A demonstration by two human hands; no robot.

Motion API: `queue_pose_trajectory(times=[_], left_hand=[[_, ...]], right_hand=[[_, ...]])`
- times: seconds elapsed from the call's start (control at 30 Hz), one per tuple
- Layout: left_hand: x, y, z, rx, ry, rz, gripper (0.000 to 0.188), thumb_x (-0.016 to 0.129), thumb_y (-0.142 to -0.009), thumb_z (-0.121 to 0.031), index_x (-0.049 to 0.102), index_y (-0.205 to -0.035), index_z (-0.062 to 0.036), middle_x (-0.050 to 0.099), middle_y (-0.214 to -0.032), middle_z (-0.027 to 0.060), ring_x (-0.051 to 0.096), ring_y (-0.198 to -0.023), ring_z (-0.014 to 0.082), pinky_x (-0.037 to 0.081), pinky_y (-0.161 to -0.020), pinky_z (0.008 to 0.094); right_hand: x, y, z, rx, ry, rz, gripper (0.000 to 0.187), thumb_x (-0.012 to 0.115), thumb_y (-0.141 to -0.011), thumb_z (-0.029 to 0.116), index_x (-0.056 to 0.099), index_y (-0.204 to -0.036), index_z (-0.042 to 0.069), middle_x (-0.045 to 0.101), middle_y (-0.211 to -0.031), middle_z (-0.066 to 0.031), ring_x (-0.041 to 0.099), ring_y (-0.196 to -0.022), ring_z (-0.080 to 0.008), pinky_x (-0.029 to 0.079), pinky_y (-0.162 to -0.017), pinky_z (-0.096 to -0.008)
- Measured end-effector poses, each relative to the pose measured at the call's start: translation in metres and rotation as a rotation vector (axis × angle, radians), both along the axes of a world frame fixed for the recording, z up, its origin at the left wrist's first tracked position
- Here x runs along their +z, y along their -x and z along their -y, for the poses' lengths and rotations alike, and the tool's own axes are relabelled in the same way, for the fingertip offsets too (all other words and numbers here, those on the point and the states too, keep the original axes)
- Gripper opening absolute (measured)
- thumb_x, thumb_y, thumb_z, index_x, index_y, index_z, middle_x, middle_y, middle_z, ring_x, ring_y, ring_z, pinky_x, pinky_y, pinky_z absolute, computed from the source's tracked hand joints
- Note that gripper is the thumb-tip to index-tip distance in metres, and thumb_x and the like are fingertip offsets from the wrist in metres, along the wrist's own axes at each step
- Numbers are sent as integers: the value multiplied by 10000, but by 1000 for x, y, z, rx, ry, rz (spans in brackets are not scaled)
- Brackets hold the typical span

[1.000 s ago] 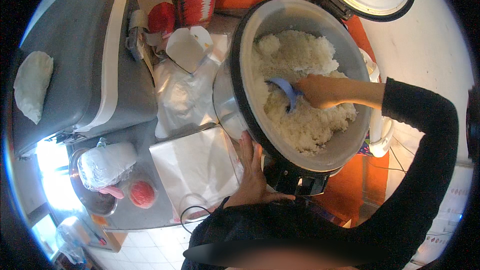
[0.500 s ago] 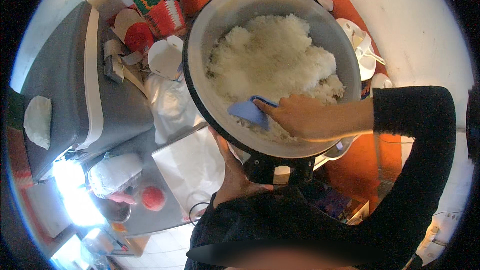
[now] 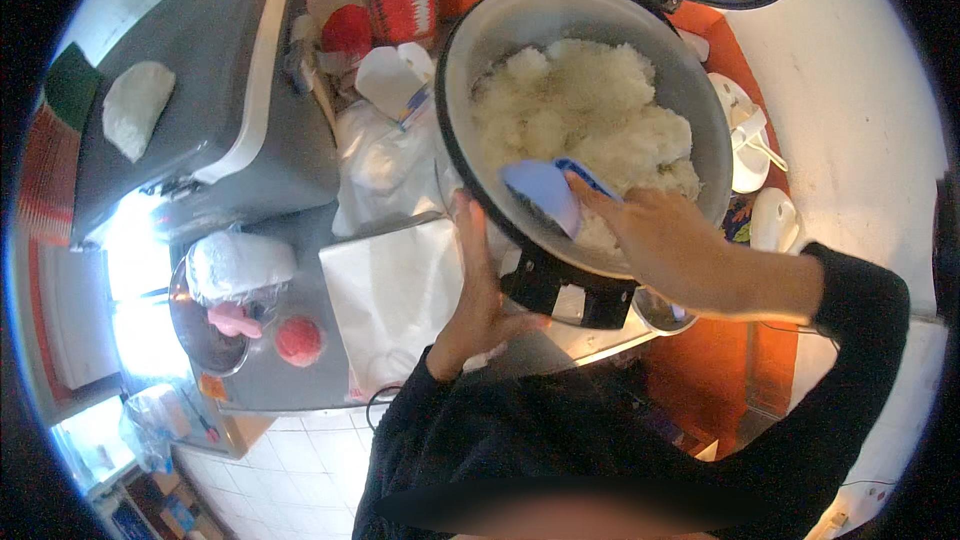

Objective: The person folds colorful paper boxes at a counter, then moves to a food display to place roasted chicken into a box. They scoop rice from a cooker into the same box and close it.

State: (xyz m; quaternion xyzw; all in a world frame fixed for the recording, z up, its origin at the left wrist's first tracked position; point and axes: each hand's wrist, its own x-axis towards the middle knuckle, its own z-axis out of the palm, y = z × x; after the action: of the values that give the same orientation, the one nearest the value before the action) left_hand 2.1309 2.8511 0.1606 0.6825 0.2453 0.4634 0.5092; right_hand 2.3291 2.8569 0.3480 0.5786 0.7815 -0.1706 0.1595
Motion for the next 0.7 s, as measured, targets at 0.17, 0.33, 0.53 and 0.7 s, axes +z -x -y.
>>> queue_pose_trajectory(times=[0.17, 0.33, 0.53, 0.7], left_hand=[[8, 8, 0, 45, -100, -174, 1418, 801, -629, -610, -133, -1519, -23, -164, -1585, 239, -148, -1472, 368, -24, -1188, 485], [21, 9, 3, 86, -162, -216, 1317, 807, -691, -516, -59, -1524, 20, -97, -1568, 320, -48, -1473, 448, 24, -1178, 528], [0, 50, 16, 16, -72, -240, 1143, 746, -792, -458, -7, -1551, -53, 0, -1625, 169, -26, -1500, 324, 12, -1196, 499], [-69, 156, 39, 213, -35, -757, 916, 685, -855, -442, 189, -1539, -91, 253, -1587, 117, 136, -1488, 325, 51, -1196, 532]], right_hand=[[-35, -4, -15, -8, -30, -284, 672, 593, -852, 27, 346, -1477, 9, 661, -900, -247, 654, -748, -358, 488, -727, -445], [2, -44, 5, -240, -12, -588, 551, 624, -911, 163, 465, -1430, 73, 668, -896, -132, 620, -678, -210, 485, -581, -370], [-12, -51, 24, -746, 20, -926, 487, 658, -932, 235, 519, -1373, 85, 638, -910, -63, 553, -664, -100, 460, -508, -267], [-27, -1, 100, -759, 92, -1388, 395, 644, -915, 137, 498, -1255, -3, 648, -990, -120, 607, -645, -150, 510, -515, -289]])
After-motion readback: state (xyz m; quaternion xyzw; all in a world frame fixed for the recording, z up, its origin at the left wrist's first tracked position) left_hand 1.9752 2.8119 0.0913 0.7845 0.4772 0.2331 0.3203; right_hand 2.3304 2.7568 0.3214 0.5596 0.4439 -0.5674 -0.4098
